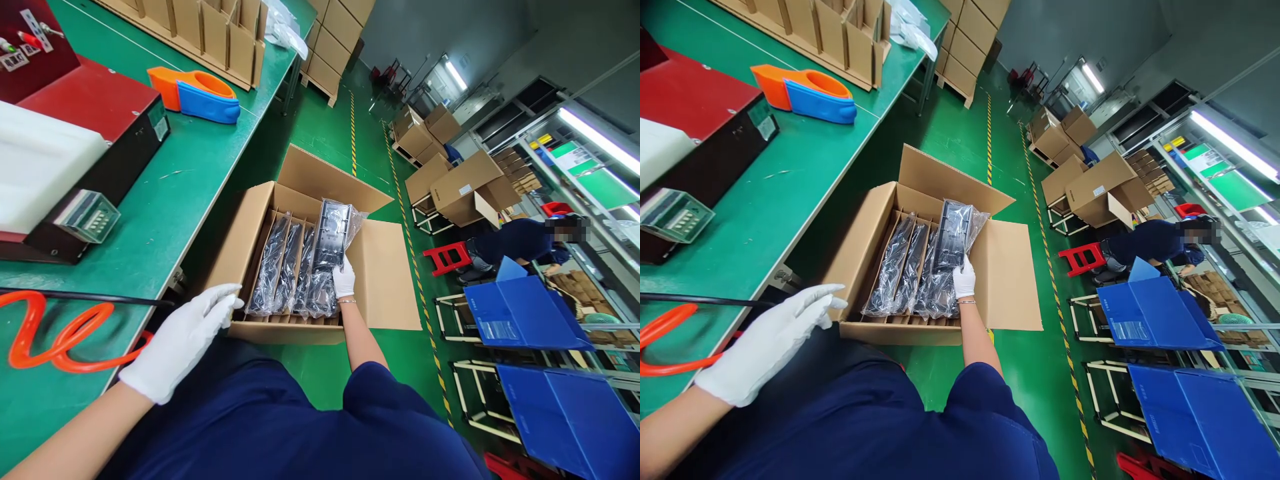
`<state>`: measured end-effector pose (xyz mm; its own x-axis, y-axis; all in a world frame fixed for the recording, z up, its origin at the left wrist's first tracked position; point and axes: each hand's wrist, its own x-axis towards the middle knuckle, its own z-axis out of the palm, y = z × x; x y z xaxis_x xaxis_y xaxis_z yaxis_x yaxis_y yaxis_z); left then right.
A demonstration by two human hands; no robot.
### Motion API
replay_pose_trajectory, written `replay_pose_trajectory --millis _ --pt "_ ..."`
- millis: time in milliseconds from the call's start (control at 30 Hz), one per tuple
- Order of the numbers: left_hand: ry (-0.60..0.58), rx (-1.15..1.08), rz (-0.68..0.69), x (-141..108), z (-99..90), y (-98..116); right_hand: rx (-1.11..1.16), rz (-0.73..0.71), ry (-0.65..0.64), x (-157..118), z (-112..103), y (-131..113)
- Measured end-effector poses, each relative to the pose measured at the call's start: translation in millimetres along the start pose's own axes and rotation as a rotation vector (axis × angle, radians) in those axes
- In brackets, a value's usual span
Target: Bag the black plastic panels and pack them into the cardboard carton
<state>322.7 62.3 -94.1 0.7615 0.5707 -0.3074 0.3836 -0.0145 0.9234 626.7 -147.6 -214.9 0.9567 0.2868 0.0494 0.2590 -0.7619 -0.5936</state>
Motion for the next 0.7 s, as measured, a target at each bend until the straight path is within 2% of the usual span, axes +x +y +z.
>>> replay_pose_trajectory --millis 333,700 --pt "-0.014 0.003 -0.041 0.6 1.4 -2.2 0.095 -0.001 -0.008 4.3 5.8 9.7" --pt "-0.051 -0.002 -0.044 -0.4 0.1 -0.2 0.108 0.021 -0.032 0.7 1.6 3.2"
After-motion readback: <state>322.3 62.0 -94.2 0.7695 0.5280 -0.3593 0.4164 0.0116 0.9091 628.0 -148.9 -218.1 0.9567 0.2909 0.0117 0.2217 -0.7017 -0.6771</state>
